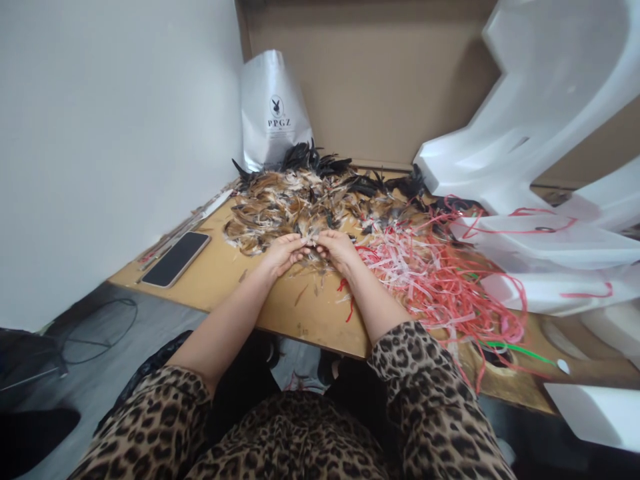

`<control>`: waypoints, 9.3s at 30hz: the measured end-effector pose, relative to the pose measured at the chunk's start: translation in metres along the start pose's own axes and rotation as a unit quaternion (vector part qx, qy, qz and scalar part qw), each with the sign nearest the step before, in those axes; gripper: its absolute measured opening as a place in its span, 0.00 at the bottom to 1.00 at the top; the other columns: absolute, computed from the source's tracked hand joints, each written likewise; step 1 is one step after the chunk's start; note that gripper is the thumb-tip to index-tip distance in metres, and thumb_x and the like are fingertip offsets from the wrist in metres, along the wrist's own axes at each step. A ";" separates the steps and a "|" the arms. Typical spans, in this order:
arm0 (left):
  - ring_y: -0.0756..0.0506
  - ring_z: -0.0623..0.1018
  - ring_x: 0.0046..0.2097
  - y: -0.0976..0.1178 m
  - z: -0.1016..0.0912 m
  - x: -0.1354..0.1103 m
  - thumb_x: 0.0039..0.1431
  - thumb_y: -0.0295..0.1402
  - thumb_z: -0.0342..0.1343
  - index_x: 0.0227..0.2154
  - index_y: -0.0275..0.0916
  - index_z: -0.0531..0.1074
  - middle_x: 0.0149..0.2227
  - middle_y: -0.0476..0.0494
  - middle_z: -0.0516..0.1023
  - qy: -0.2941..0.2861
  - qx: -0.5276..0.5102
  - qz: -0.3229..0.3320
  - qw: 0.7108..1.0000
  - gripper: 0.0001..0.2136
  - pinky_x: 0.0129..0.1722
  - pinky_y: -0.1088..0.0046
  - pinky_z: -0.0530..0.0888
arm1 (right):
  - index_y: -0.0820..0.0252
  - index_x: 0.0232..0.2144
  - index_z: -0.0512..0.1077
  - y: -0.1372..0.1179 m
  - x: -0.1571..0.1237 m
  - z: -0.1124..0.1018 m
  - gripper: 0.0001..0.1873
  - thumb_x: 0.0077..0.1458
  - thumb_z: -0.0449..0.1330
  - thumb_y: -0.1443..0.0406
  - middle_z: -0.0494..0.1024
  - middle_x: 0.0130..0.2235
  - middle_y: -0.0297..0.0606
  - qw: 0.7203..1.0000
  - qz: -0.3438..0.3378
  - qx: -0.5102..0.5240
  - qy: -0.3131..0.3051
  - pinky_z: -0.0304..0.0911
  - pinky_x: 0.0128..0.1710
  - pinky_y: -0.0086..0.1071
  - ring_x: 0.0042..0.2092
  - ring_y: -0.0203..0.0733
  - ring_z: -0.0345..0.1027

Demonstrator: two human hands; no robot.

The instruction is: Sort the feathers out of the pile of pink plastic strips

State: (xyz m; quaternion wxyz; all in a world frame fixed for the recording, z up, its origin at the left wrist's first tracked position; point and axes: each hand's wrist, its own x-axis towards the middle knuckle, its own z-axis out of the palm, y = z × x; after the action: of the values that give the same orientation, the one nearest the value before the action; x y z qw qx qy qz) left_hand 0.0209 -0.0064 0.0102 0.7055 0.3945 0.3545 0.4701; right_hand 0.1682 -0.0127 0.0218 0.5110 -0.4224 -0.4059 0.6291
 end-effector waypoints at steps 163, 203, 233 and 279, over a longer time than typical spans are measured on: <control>0.57 0.72 0.24 0.010 -0.008 0.003 0.46 0.29 0.60 0.30 0.33 0.71 0.25 0.48 0.75 0.040 -0.042 0.040 0.998 0.08 0.22 0.84 0.65 | 0.59 0.28 0.74 0.000 -0.014 0.014 0.13 0.45 0.55 0.58 0.76 0.32 0.44 0.692 -0.099 -0.711 0.074 0.59 0.35 0.32 0.35 0.43 0.69; 0.56 0.76 0.28 0.010 -0.008 0.006 0.45 0.31 0.61 0.31 0.33 0.72 0.36 0.43 0.77 0.062 -0.005 0.045 0.997 0.10 0.24 0.84 0.67 | 0.62 0.22 0.68 -0.007 -0.003 -0.006 0.10 0.35 0.64 0.63 0.72 0.20 0.31 0.986 -0.046 -0.126 0.095 0.51 0.18 0.22 0.19 0.27 0.57; 0.54 0.75 0.26 0.001 0.002 0.003 0.48 0.26 0.58 0.29 0.31 0.71 0.27 0.43 0.77 0.016 -0.024 -0.048 0.998 0.05 0.21 0.85 0.66 | 0.61 0.26 0.70 0.013 0.003 0.008 0.15 0.32 0.65 0.60 0.72 0.23 0.30 0.995 -0.052 -0.028 0.077 0.52 0.20 0.23 0.22 0.29 0.61; 0.56 0.74 0.24 0.006 -0.007 0.008 0.50 0.24 0.56 0.27 0.30 0.71 0.25 0.46 0.75 0.040 -0.074 -0.011 0.996 0.02 0.21 0.86 0.67 | 0.62 0.22 0.74 0.013 0.003 -0.005 0.17 0.38 0.61 0.53 0.72 0.20 0.33 0.884 -0.108 -0.450 0.057 0.52 0.23 0.26 0.23 0.31 0.59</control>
State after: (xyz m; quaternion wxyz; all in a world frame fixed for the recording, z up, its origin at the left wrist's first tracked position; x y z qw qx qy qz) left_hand 0.0152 0.0041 0.0114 0.7232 0.3182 0.3511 0.5025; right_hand 0.1691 -0.0111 0.0078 0.3526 -0.5959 -0.6586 0.2945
